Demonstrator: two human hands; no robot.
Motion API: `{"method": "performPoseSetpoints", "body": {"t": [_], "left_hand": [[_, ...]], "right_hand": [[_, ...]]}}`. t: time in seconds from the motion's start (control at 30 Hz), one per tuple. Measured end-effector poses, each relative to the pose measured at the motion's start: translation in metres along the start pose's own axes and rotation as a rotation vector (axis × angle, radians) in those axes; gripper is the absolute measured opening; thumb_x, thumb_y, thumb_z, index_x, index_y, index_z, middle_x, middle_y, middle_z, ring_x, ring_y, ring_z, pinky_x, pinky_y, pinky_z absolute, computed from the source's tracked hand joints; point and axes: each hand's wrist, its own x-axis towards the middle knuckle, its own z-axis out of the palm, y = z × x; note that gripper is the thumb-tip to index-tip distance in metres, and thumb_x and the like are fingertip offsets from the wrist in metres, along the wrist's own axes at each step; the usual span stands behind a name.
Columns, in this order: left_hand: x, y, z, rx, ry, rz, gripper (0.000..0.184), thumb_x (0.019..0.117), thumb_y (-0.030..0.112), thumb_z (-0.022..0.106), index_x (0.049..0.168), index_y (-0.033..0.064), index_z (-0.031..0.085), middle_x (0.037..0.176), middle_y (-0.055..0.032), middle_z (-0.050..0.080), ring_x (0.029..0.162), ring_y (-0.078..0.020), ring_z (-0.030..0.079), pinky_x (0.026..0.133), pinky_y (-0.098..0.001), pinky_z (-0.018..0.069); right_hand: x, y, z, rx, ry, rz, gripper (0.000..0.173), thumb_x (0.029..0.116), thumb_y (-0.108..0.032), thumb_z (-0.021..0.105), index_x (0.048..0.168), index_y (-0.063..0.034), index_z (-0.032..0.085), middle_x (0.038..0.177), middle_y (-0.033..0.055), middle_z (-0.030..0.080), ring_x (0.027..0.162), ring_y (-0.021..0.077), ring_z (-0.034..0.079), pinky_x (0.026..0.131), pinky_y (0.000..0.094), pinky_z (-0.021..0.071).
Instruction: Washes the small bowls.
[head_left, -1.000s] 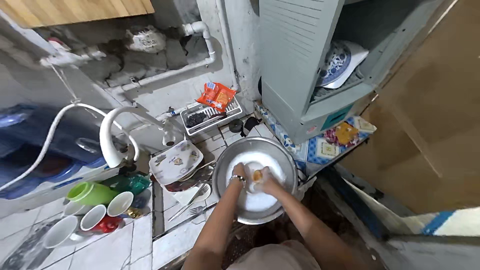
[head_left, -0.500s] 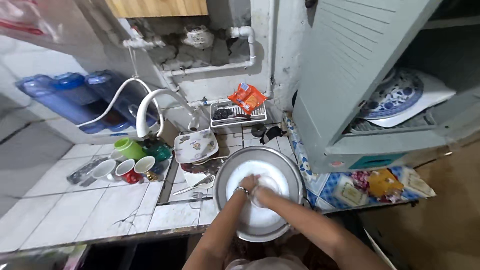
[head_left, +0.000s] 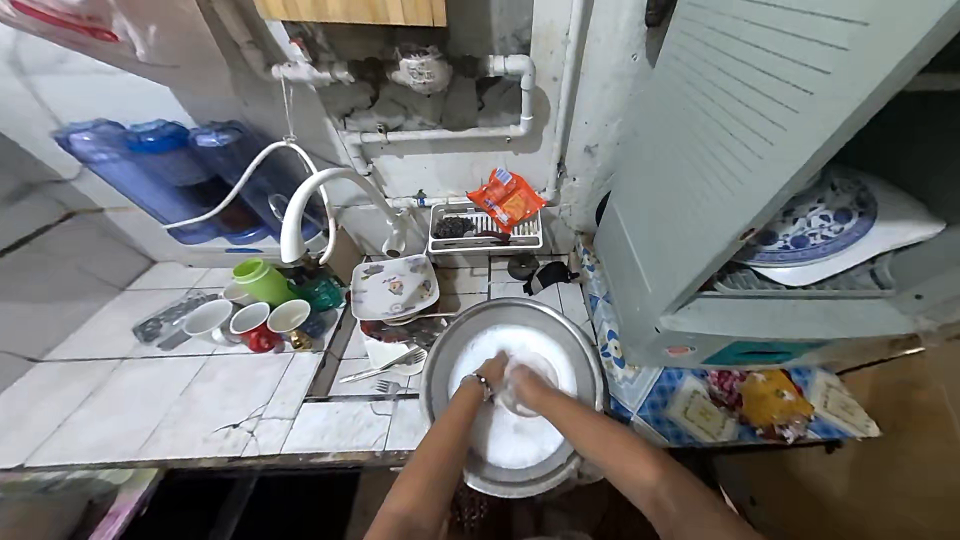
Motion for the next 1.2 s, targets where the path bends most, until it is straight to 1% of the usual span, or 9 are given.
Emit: {"method": "performPoseSetpoints", "body": {"t": [0.13,0.23,0.33,0.5,0.67,0.83,0.97,1.1,1.2], "left_hand": [[0.0,0.003,-0.003,-0.049,0.049,-0.077,0.048,0.1112,0.018,0.04,0.153,-0.0037,0.032,0.134,-0.0322,0.057,0.117,-0.0428,0.063,0.101,-0.0549,0.0496],[0.005,0.008,-0.001,-0.033,0.036,-0.141,0.058,0.109,0.014,0.045,0.159,-0.0024,0.021,0.146,-0.0332,0.049,0.134,-0.0444,0.053,0.113,-0.0548,0.0407],[0.012,0.007,0.001,-0.02,0.017,-0.107,0.057,0.1071,0.012,0.05,0.157,-0.0041,0.027,0.149,-0.0328,0.047,0.138,-0.045,0.049,0.115,-0.0557,0.0376],[0.014,0.004,-0.001,0.042,0.006,-0.037,0.046,0.1099,0.012,0.042,0.15,-0.0091,0.039,0.151,-0.0312,0.046,0.142,-0.0435,0.044,0.12,-0.0535,0.0322],[-0.002,0.008,-0.002,-0.021,0.002,-0.095,0.06,0.1034,0.004,0.054,0.156,-0.0064,0.028,0.156,-0.0303,0.04,0.145,-0.0423,0.041,0.121,-0.0526,0.0308],[0.008,0.017,0.01,0.065,0.099,-0.279,0.044,0.1082,0.021,0.049,0.142,-0.008,0.05,0.146,-0.0284,0.052,0.138,-0.0404,0.049,0.115,-0.053,0.0382],[0.011,0.015,0.013,0.068,0.132,-0.281,0.045,0.1089,0.026,0.048,0.138,-0.0069,0.056,0.142,-0.0284,0.056,0.136,-0.0413,0.052,0.113,-0.0563,0.0398],[0.002,0.011,0.007,0.057,0.108,-0.187,0.04,0.1063,0.013,0.052,0.14,-0.0098,0.053,0.144,-0.031,0.053,0.138,-0.0435,0.049,0.116,-0.0552,0.0364],[-0.013,0.009,-0.008,0.001,0.223,-0.071,0.046,0.0998,-0.003,0.053,0.145,-0.0071,0.049,0.146,-0.0304,0.052,0.139,-0.0439,0.048,0.118,-0.054,0.0342]], "right_hand": [[0.002,-0.014,-0.039,-0.227,-0.083,0.166,0.038,0.1061,-0.001,0.041,0.14,0.0117,0.051,0.149,0.0312,0.048,0.139,0.0461,0.047,0.113,0.0589,0.0397],[-0.005,-0.026,-0.045,-0.324,-0.269,0.275,0.037,0.104,0.0,0.045,0.136,0.0148,0.053,0.148,0.032,0.05,0.139,0.0463,0.048,0.113,0.0592,0.0392],[-0.006,-0.018,-0.041,-0.276,-0.411,0.199,0.041,0.1026,-0.011,0.058,0.133,0.0152,0.055,0.143,0.034,0.053,0.136,0.0467,0.05,0.111,0.0619,0.0396],[0.0,-0.009,-0.004,0.075,-0.064,0.186,0.053,0.0972,-0.023,0.068,0.138,0.0095,0.055,0.143,0.029,0.055,0.137,0.0405,0.051,0.116,0.0537,0.0392],[-0.003,-0.009,-0.025,-0.097,-0.019,0.221,0.04,0.1039,-0.006,0.049,0.14,0.0109,0.053,0.149,0.029,0.05,0.14,0.0427,0.047,0.115,0.0565,0.0391],[-0.013,-0.011,-0.029,-0.149,-0.218,0.27,0.038,0.1008,-0.01,0.059,0.13,0.0132,0.058,0.142,0.0308,0.055,0.136,0.0439,0.051,0.111,0.0583,0.0421],[-0.01,0.007,-0.022,0.0,-0.284,0.162,0.045,0.104,-0.023,0.06,0.13,0.0139,0.059,0.138,0.0338,0.056,0.133,0.0458,0.053,0.111,0.0606,0.0391],[-0.034,0.004,-0.051,0.04,-0.425,0.106,0.04,0.1017,-0.025,0.064,0.117,0.0116,0.064,0.118,0.0308,0.064,0.109,0.0405,0.062,0.096,0.06,0.0447],[-0.061,-0.007,-0.074,-0.145,-0.402,0.252,0.045,0.0992,-0.021,0.067,0.125,0.0138,0.06,0.131,0.0339,0.059,0.124,0.046,0.058,0.103,0.0639,0.0427]]}}
